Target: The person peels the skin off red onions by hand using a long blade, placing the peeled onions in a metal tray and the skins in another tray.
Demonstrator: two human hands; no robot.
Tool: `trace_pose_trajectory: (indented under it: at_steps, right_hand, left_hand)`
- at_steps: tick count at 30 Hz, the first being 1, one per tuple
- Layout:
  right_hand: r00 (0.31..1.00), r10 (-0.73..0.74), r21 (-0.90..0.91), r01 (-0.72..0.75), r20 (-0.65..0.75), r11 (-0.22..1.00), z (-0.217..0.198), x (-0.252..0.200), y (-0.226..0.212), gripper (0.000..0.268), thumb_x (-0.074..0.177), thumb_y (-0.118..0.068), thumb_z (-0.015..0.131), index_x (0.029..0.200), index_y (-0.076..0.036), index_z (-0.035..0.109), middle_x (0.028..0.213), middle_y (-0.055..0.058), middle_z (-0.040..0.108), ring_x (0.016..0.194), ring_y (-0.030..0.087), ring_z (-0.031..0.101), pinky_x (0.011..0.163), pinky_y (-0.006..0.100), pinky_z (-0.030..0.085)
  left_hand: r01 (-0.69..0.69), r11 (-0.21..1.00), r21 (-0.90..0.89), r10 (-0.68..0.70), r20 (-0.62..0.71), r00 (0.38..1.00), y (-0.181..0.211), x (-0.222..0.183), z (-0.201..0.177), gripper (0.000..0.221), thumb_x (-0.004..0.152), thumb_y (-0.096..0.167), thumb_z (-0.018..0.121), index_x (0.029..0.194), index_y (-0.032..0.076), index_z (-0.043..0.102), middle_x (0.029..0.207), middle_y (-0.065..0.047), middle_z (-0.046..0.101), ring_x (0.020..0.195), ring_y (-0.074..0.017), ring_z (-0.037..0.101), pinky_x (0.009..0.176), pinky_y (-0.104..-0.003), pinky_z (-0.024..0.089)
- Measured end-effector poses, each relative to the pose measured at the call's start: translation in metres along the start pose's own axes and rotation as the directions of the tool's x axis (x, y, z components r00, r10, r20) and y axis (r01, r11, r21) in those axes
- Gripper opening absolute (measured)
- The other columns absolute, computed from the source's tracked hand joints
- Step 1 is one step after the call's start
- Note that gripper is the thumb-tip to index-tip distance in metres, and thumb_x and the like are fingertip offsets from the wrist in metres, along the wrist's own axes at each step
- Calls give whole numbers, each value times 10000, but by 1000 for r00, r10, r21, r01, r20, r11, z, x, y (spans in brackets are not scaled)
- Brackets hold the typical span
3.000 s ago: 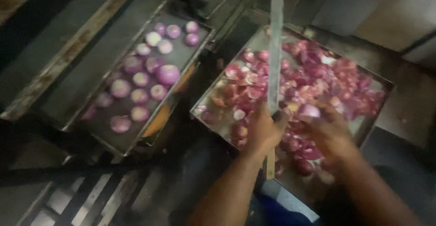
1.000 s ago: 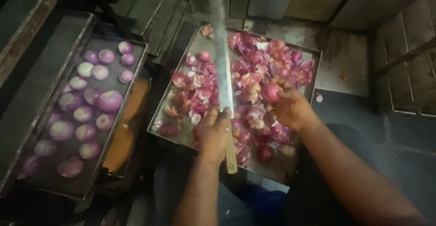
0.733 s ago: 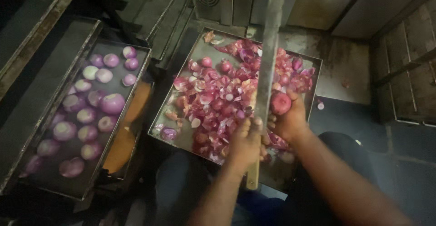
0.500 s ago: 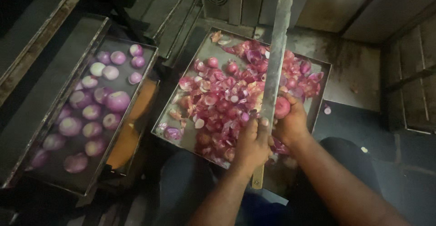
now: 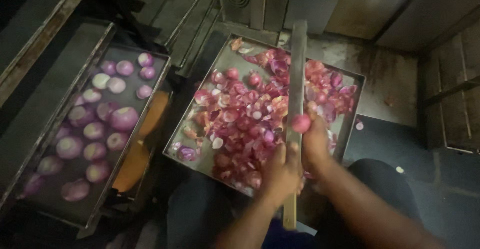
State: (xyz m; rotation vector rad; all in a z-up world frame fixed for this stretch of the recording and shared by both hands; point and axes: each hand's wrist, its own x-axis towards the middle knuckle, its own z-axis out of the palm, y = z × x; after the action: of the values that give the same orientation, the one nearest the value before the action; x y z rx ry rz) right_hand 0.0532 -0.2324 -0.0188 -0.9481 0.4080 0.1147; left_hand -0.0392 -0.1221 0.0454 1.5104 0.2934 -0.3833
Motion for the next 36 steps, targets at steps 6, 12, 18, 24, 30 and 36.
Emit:
trace_pose_trajectory:
  at_steps: [6, 12, 18, 24, 30, 36]
  right_hand:
    - [938, 67, 138, -120, 341, 983, -9, 14, 3, 437, 978, -480, 503, 936, -68, 643, 734, 59, 647, 631, 207, 622, 556, 353, 524]
    - [956, -49, -144, 94, 290, 985, -13, 0, 27, 356, 964, -393, 575, 1075, -66, 660, 872, 45, 680, 742, 172, 634, 642, 300, 534]
    - [908, 107, 75, -149, 406, 986, 25, -26, -4, 366, 978, -301, 636, 1296, -132, 572, 1089, 77, 648, 939, 245, 654, 732, 385, 570]
    - [860, 221, -28, -234, 459, 972, 35, -43, -16, 491, 912, -237, 590, 1385, -133, 509, 1268, 78, 616, 1100, 248, 663, 929, 407, 578]
    - [870, 35, -243, 98, 492, 965, 3, -21, -1, 492, 914, -9, 669, 1368, -73, 494, 1161, 72, 632, 1001, 220, 650, 875, 386, 567]
    - [934, -4, -331, 130, 357, 935, -15, -2, -5, 396, 999, -34, 639, 1380, -81, 543, 1122, 74, 654, 884, 201, 604, 702, 344, 501]
  left_hand:
    - [139, 990, -5, -139, 36, 990, 3, -4, -2, 360, 1033, 444, 498, 1094, 101, 588, 556, -43, 545, 386, -169, 560, 352, -324, 479]
    - [-38, 991, -129, 47, 67, 997, 6, 1, -15, 412, 1059, 466, 470, 1145, 73, 558, 576, -38, 507, 393, -136, 508, 359, -299, 444]
    - [-358, 747, 560, 570, -261, 779, 19, 2, -29, 509, 846, 507, 805, 986, 70, 585, 783, -74, 642, 676, -240, 669, 567, -380, 527]
    - [-254, 920, 298, 362, -401, 842, 27, 18, -51, 503, 897, 363, 806, 1179, 35, 549, 995, -105, 692, 852, -232, 712, 728, -376, 571]
    - [-389, 870, 302, 491, -474, 731, 6, 36, -62, 455, 861, 185, 795, 1192, -9, 552, 1074, -158, 667, 899, -254, 723, 750, -379, 590]
    - [-391, 881, 268, 468, -363, 806, 21, 25, -78, 624, 772, 245, 951, 1189, -4, 560, 1053, -108, 704, 915, -172, 697, 762, -329, 590]
